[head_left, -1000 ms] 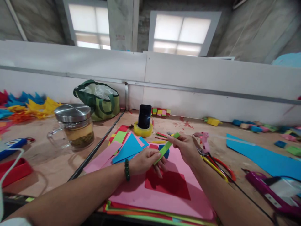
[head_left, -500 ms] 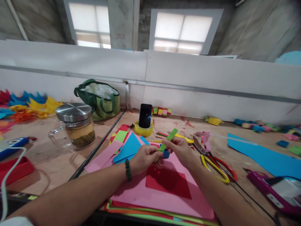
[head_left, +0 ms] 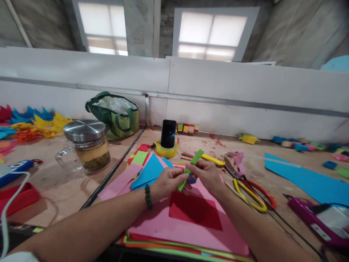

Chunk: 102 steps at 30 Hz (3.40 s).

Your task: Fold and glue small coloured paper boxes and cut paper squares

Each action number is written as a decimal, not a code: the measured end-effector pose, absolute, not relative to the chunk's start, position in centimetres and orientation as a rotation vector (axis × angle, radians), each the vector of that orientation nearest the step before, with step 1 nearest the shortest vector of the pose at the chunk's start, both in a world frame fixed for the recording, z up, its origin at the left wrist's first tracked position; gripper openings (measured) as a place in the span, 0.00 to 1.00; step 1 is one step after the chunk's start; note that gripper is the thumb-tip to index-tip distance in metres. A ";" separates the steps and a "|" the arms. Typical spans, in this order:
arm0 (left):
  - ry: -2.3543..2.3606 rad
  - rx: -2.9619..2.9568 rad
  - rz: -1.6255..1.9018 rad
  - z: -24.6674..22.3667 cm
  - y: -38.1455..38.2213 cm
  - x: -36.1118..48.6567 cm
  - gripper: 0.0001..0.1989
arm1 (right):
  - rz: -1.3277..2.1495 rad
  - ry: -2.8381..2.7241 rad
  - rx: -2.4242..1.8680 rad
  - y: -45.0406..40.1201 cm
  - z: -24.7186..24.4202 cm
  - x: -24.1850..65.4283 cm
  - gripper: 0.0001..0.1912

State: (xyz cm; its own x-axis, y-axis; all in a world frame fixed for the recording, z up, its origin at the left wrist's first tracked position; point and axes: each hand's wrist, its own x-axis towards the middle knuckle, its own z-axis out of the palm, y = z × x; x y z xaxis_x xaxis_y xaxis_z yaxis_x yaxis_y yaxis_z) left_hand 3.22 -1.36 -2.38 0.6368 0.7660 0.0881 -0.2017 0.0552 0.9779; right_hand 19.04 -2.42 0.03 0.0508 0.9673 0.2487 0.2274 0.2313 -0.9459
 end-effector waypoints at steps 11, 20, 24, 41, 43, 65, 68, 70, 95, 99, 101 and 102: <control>0.539 1.305 0.802 -1.1 -1.7 3.3 0.23 | 1.086 -1.340 -1.098 -2.7 0.8 19.0 0.16; 0.615 1.320 0.793 -2.1 -1.7 3.3 0.24 | 0.791 -0.908 -0.998 0.3 2.9 24.4 0.18; 0.603 1.302 0.870 -2.4 -1.1 3.3 0.23 | 1.039 -1.161 -1.092 -0.8 1.5 22.2 0.22; 0.623 1.315 0.680 -1.3 -1.0 2.4 0.22 | 0.771 -1.200 -1.119 -1.3 2.8 23.5 0.19; 0.656 1.361 0.788 -1.2 -0.7 2.3 0.21 | 0.810 -1.295 -1.140 -1.7 2.3 22.4 0.19; 0.534 0.898 0.886 -1.9 0.3 2.5 0.14 | -0.130 -2.176 -0.739 -2.8 -0.8 19.8 0.10; 0.541 0.937 0.920 -2.0 0.4 2.5 0.11 | -0.061 -2.170 -0.743 -2.7 -0.6 20.1 0.09; 0.575 0.976 0.954 -2.0 0.3 2.5 0.10 | 0.012 -2.158 -0.783 -2.7 -0.4 20.1 0.08; 0.657 1.241 1.111 -1.2 -0.4 2.5 0.09 | 0.637 -1.685 -1.258 -3.1 0.7 18.7 0.12; 0.674 1.246 1.108 -0.9 -0.7 2.6 0.09 | 0.612 -1.680 -1.286 -3.1 0.7 18.7 0.12; 0.665 1.269 1.089 -0.8 -0.8 2.5 0.10 | 0.607 -1.665 -1.280 -3.1 0.6 18.6 0.13; 0.651 1.270 1.082 -0.7 -0.8 2.5 0.11 | 0.613 -1.650 -1.270 -3.0 0.6 18.6 0.13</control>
